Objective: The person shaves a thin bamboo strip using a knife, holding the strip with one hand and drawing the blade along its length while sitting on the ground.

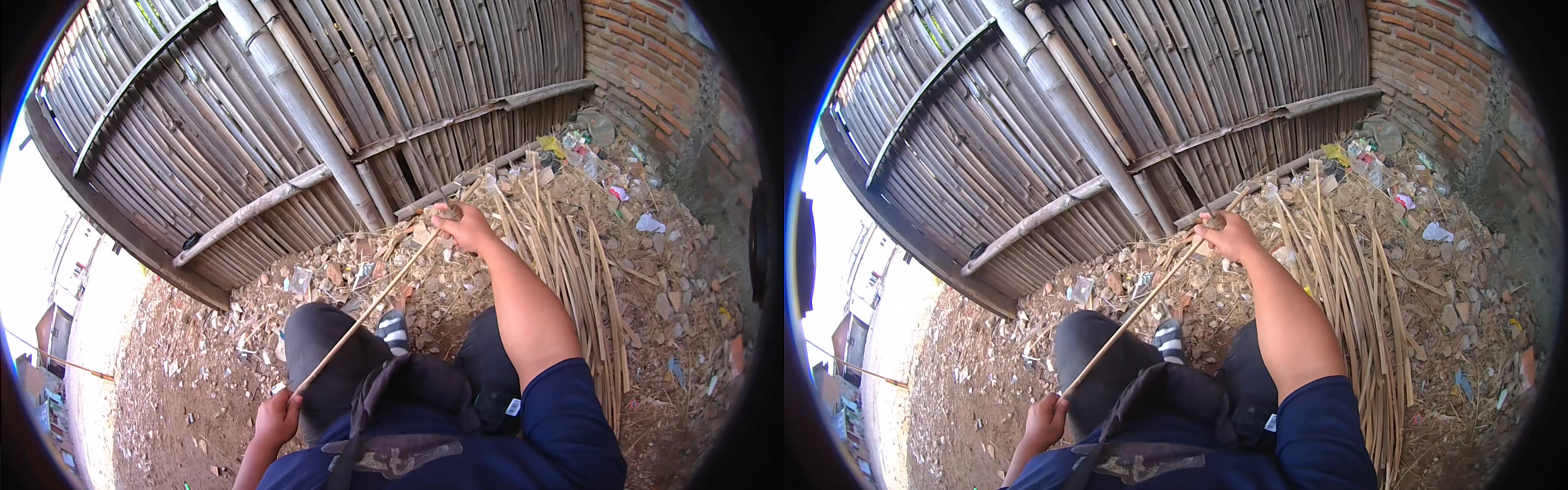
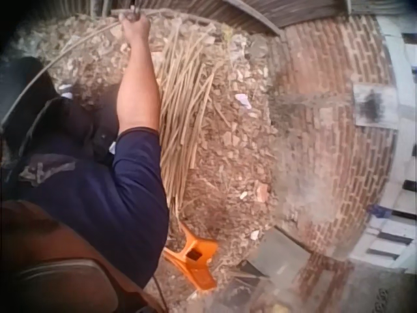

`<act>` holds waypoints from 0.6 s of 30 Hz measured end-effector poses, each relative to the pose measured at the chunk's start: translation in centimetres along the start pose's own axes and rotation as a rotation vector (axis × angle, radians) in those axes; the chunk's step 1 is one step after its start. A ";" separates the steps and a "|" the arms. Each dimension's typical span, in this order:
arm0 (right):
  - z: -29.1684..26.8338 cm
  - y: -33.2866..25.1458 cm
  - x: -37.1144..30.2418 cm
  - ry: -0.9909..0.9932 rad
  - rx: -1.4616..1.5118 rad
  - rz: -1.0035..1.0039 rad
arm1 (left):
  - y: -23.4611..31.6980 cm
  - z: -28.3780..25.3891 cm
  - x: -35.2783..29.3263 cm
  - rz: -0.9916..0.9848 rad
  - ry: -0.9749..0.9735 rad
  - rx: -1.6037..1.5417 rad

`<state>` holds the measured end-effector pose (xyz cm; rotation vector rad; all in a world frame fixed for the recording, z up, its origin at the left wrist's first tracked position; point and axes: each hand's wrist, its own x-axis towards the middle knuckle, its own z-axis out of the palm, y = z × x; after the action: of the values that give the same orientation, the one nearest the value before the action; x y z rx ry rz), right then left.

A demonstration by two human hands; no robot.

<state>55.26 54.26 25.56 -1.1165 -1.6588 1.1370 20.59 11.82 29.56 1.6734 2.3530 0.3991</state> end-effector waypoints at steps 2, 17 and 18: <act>0.1 0.2 -0.1 0.114 -0.070 -0.068 | -0.1 0.4 0.7 0.006 0.002 -0.006; 1.6 -2.7 -1.6 -0.116 -0.441 -0.032 | -0.5 3.4 3.6 -0.038 0.042 -0.138; 2.4 -3.5 -2.0 -0.203 -0.485 0.003 | -1.2 3.8 3.4 -0.023 0.064 -0.133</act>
<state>52.80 51.13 28.02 -1.3299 -2.1671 0.8928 19.73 15.02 25.49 1.5945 2.3316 0.5988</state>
